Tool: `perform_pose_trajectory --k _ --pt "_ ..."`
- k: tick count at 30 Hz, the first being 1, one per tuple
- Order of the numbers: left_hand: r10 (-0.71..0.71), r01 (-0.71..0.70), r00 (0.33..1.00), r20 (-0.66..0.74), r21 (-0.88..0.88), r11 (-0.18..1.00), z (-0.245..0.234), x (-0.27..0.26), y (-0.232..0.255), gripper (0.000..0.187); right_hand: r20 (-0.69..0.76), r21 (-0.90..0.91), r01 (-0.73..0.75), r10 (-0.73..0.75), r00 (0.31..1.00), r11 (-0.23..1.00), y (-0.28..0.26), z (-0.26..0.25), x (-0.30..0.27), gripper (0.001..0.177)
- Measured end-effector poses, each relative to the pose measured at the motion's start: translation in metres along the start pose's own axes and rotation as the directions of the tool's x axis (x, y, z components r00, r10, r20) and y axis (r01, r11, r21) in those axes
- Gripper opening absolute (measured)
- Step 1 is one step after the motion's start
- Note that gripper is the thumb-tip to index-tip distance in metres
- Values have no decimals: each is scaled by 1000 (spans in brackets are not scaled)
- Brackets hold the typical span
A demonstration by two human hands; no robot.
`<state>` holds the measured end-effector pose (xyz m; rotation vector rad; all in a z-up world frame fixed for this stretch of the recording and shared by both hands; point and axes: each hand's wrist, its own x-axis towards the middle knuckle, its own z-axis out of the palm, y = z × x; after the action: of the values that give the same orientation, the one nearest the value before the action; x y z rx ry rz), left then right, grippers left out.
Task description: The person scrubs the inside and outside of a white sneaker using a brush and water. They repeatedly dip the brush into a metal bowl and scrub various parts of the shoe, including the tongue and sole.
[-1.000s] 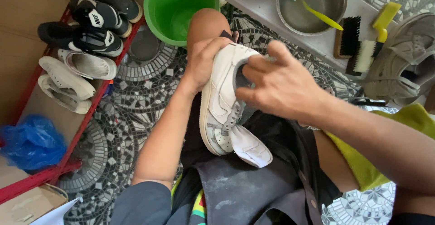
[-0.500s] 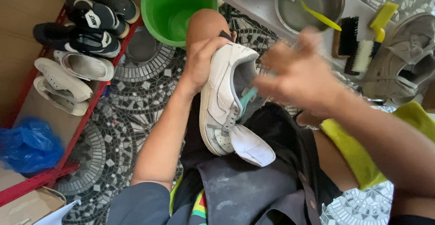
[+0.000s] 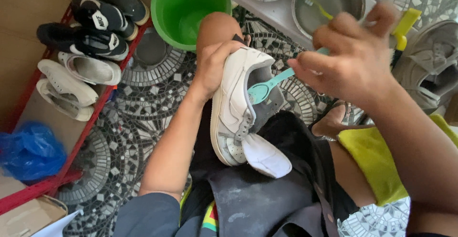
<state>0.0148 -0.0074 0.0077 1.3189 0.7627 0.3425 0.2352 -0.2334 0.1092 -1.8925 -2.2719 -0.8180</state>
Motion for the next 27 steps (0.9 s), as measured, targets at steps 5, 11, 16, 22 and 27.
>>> perform_pose_trajectory --k 5,11,16,22,27 --pt "31 -31 999 24 7 999 0 2 -2 27 -47 76 -27 31 998 997 -19 3 -3 49" --pt "20 -21 1000 19 44 999 1 2 -5 26 34 311 72 -87 996 948 -81 18 -3 16" --pt "35 -35 999 10 64 997 -3 3 -13 28 42 283 42 -56 998 958 -24 12 -10 16" --pt "62 -64 997 44 61 996 5 5 -12 28 41 263 112 -127 991 958 -68 9 7 20" --pt "61 -62 997 42 13 998 -1 6 -13 31 26 166 87 -92 995 982 -26 13 8 26"
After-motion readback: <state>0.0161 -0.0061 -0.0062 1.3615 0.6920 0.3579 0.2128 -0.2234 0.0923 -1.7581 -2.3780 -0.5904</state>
